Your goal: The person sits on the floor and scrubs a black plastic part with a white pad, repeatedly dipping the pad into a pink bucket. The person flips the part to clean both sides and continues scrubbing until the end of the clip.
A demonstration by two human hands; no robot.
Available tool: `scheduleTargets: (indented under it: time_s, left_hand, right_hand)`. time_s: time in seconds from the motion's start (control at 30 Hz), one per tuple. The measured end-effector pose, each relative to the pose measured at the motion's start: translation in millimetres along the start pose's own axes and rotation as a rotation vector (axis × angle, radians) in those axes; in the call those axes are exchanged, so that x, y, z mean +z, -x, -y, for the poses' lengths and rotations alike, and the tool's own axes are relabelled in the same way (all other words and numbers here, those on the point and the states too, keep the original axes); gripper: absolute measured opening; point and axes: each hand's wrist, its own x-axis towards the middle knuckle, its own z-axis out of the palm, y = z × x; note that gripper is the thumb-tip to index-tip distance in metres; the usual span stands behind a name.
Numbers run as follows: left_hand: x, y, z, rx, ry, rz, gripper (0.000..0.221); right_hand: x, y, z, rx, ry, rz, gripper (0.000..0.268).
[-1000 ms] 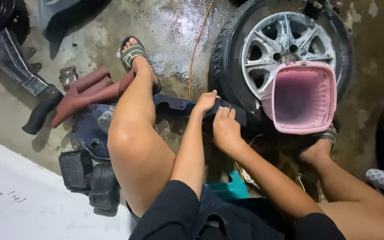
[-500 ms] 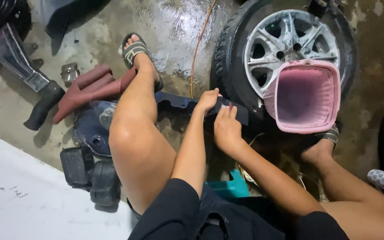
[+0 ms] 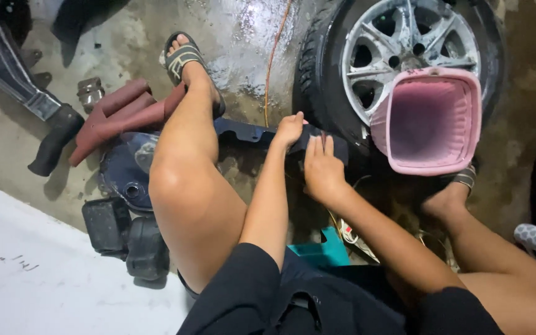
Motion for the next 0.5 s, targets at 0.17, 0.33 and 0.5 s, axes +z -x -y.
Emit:
scheduleTargets:
  time_s: [0.17,0.33,0.5]
  left_hand:
    - [6,-12,15,0.006,0.028,0.009,0.045]
    - [1,-8,3,-0.018,0.022,0.003,0.045]
    - [2,-11,3,0.006,0.004,-0.002,0.048]
  right_hand:
    - [26,-19,-8,0.066,0.001,-0.134,0.053]
    - [22,-13,3,0.026,0.057,-0.283,0.044]
    - [-1,-6,9,0.041,0.074,-0.331,0.041]
